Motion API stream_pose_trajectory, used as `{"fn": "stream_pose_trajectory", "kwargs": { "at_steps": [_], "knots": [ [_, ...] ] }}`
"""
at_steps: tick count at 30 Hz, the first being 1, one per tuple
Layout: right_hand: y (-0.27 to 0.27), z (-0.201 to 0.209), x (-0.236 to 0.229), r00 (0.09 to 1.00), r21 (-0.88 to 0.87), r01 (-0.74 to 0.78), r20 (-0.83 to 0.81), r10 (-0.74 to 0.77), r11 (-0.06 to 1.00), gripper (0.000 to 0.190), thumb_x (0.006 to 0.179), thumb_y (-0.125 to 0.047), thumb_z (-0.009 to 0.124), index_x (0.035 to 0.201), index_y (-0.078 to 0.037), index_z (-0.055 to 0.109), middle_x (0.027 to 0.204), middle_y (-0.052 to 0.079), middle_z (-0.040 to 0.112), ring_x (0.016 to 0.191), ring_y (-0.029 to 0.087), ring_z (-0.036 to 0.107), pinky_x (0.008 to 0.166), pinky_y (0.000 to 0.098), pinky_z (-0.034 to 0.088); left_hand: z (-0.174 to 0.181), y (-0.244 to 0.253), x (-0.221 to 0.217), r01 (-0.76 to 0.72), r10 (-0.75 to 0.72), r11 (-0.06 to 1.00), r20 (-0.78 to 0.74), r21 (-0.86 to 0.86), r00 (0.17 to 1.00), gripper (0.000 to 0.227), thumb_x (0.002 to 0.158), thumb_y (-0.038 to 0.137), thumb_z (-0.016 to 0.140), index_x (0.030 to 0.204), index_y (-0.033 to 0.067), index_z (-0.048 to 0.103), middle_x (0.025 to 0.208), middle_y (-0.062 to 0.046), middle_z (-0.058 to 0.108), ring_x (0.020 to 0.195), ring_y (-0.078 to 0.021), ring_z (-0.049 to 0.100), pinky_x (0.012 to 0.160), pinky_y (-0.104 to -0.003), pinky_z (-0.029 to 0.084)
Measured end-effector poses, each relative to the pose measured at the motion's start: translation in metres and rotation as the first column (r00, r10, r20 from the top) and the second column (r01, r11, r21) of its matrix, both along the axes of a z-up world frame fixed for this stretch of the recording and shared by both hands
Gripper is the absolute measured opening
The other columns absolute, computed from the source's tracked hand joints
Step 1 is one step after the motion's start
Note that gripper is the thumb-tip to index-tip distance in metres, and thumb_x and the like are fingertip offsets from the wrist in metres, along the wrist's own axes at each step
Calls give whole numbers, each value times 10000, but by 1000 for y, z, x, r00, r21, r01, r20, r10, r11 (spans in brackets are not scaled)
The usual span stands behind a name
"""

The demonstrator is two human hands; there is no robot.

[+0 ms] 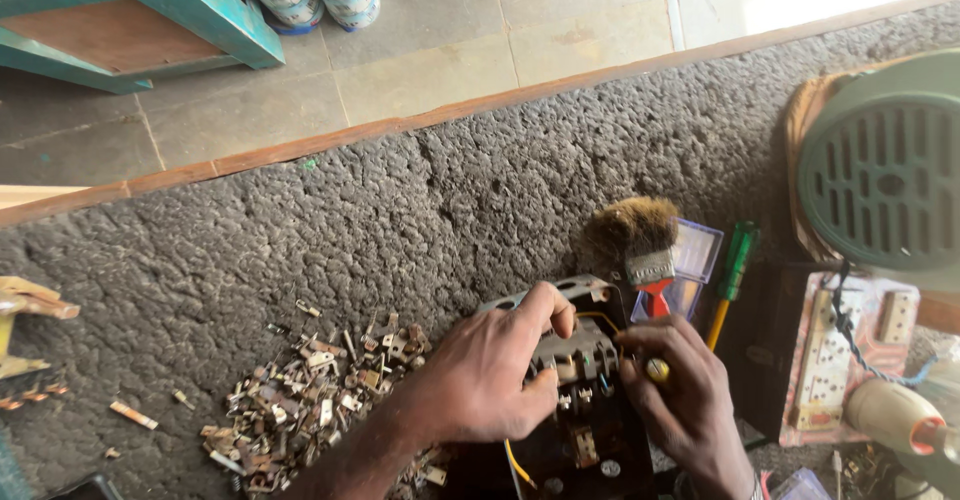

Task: The person sits on the floor and uses a screwdriver to adjust components inside a small metal electrical box. They pick up small metal parts from a pile on the floor and insert them into the device, then continue tightening screws.

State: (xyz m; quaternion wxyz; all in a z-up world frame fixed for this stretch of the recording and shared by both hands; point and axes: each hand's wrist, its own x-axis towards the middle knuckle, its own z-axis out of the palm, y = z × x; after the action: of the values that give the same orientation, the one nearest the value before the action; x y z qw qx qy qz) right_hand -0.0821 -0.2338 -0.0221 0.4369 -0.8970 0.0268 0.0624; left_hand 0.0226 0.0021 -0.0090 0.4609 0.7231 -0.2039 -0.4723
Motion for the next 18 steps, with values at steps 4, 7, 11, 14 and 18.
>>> {"fn": "stream_pose_trajectory", "kwargs": {
  "at_steps": [4,7,11,14,18],
  "knots": [
    [8,-3,-4,979,248,202,-59,-193,947,348,875,-128,674,1191,13,645,1147,126,733,826,157,643,717,304,516,7,6,0,-109,101,974,-50,-199,994,273,864,84,523,1102,44,397,833,-93,565,588,-127,483,573,-381,431],
    [12,-12,-3,984,319,155,36,-175,935,477,928,-273,737,1261,15,552,1246,126,735,1126,196,740,980,318,586,-1,12,-8,-141,143,941,-19,-307,990,263,943,85,587,1071,58,358,1124,-212,570,662,-86,481,624,-342,439],
    [8,-22,-10,985,-35,133,-107,-136,990,531,823,-418,750,1191,-47,661,1104,49,789,989,121,761,881,250,580,-38,-2,-22,-384,285,923,-603,-37,745,329,922,160,585,1135,59,354,1403,-214,641,544,-81,394,487,-317,370],
    [3,-40,-20,892,-157,259,-341,-298,953,521,826,-406,748,1201,-55,667,1101,49,792,985,124,764,882,255,580,-57,-18,-31,-336,294,941,-595,43,748,321,926,168,587,1125,62,358,1392,-212,646,568,-90,412,507,-320,381],
    [-9,-56,-37,859,-85,265,-431,-275,961,508,829,-391,745,1213,-65,674,1097,50,796,981,129,768,883,263,581,-68,-23,-41,-314,288,947,-613,69,735,310,932,179,590,1113,67,363,1377,-210,654,602,-101,436,535,-323,396]
  ]
}}
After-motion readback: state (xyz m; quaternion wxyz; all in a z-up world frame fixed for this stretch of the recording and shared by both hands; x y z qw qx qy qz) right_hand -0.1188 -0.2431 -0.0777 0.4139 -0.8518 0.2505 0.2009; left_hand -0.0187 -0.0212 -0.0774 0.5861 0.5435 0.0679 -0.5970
